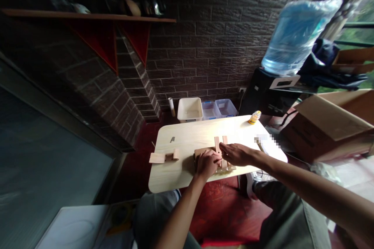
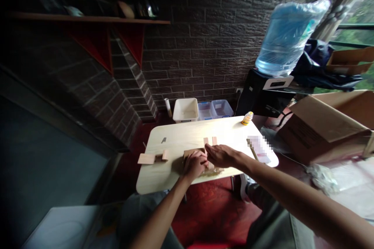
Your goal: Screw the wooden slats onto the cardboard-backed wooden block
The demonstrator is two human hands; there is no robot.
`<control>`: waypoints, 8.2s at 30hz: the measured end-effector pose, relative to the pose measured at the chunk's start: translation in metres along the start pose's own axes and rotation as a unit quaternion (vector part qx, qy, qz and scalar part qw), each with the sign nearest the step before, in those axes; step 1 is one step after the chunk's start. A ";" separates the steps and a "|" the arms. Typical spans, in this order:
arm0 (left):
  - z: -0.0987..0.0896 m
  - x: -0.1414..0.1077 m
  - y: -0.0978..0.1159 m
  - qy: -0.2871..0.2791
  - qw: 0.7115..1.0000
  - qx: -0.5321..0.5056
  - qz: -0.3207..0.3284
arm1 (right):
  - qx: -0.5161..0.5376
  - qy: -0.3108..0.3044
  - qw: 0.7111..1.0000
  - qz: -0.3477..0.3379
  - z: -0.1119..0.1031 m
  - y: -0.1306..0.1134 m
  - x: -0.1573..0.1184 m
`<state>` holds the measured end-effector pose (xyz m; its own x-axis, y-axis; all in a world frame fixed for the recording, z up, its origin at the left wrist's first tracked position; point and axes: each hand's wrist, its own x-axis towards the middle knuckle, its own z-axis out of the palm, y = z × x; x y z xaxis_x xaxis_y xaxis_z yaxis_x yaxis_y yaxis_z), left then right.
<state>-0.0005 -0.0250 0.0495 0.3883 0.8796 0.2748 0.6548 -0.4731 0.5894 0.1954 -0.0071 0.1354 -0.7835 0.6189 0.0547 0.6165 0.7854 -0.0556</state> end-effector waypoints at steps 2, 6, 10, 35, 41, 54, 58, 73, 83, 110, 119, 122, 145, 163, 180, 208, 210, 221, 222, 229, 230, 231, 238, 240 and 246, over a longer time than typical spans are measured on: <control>0.002 0.005 -0.005 -0.016 1.000 -0.004 0.000 | 0.013 0.012 1.000 -0.002 0.005 0.007 -0.003; 0.010 0.011 -0.014 -0.019 1.000 -0.008 -0.008 | 0.044 -0.001 0.999 0.004 0.006 0.020 -0.008; 0.014 0.012 -0.017 -0.028 0.999 -0.012 -0.011 | 0.086 -0.029 0.995 0.032 0.002 0.027 -0.011; 0.010 0.000 -0.007 0.003 1.000 -0.006 0.007 | 0.075 -0.014 0.996 0.042 -0.001 -0.001 -0.019; 0.011 -0.001 -0.006 0.020 1.000 -0.013 0.017 | 0.062 -0.011 0.997 0.046 -0.002 -0.005 -0.024; 0.004 0.003 -0.001 -0.006 1.000 -0.012 0.005 | 0.061 -0.042 0.997 0.034 -0.019 -0.008 -0.013; 0.004 0.009 -0.001 -0.018 1.000 -0.002 -0.004 | -0.002 -0.059 0.997 -0.040 -0.023 0.004 -0.012; 0.008 0.042 -0.033 -0.074 0.996 -0.027 0.043 | 0.260 -0.113 0.949 0.138 -0.027 0.037 0.013; 0.012 0.044 -0.041 -0.067 0.996 -0.054 0.019 | 0.227 -0.100 0.963 0.106 -0.010 0.050 0.027; 0.011 0.042 -0.046 -0.092 0.994 -0.058 0.027 | 0.104 -0.053 0.984 0.131 -0.009 0.027 0.023; 0.015 0.037 -0.045 -0.055 0.995 -0.052 0.060 | 0.036 -0.087 0.994 0.057 -0.020 0.009 0.021; 0.012 0.037 -0.042 -0.058 0.995 -0.046 0.065 | 0.026 -0.098 0.991 0.085 -0.019 0.006 0.018; 0.007 0.038 -0.042 -0.080 0.993 -0.022 0.087 | -0.008 -0.167 0.982 0.082 -0.041 0.001 0.033; 0.006 0.039 -0.041 -0.071 0.993 -0.022 0.088 | -0.020 -0.161 0.981 0.108 -0.038 -0.005 0.033; 0.008 0.038 -0.042 -0.061 0.994 -0.044 0.085 | 0.027 -0.151 0.983 0.096 -0.025 0.008 0.020; 0.011 0.037 -0.044 -0.062 0.992 -0.048 0.095 | -0.015 -0.132 0.991 0.006 -0.024 0.013 0.011; 0.010 0.037 -0.044 -0.065 0.993 -0.044 0.093 | -0.021 -0.139 0.990 0.015 -0.023 0.011 0.012; 0.010 0.035 -0.045 -0.070 0.993 -0.022 0.095 | 0.038 -0.112 0.991 0.067 -0.028 0.003 0.019; 0.010 0.035 -0.045 -0.069 0.993 -0.021 0.096 | 0.047 -0.111 0.990 0.069 -0.028 0.002 0.020; 0.009 0.036 -0.045 -0.061 0.992 -0.024 0.104 | 0.038 -0.128 0.988 0.077 -0.020 -0.001 0.016; 0.009 0.036 -0.045 -0.061 0.993 -0.024 0.101 | 0.019 -0.131 0.989 0.068 -0.020 -0.001 0.015; 0.009 0.036 -0.045 -0.063 0.993 -0.025 0.099 | -0.006 -0.136 0.989 0.054 -0.020 -0.001 0.014; 0.010 0.035 -0.044 -0.066 0.993 -0.032 0.097 | -0.098 -0.166 0.981 0.037 -0.028 -0.008 0.015; 0.010 0.035 -0.044 -0.068 0.993 -0.030 0.095 | -0.069 -0.159 0.983 0.057 -0.029 -0.009 0.015; 0.010 0.035 -0.044 -0.062 0.993 -0.018 0.095 | 0.064 -0.110 0.988 0.089 -0.026 -0.003 0.015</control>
<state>-0.0095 0.0260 0.0255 0.5811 0.7610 0.2886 0.5393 -0.6256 0.5638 0.1842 0.0000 0.1619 -0.6702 0.7188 -0.1846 0.7422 0.6480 -0.1713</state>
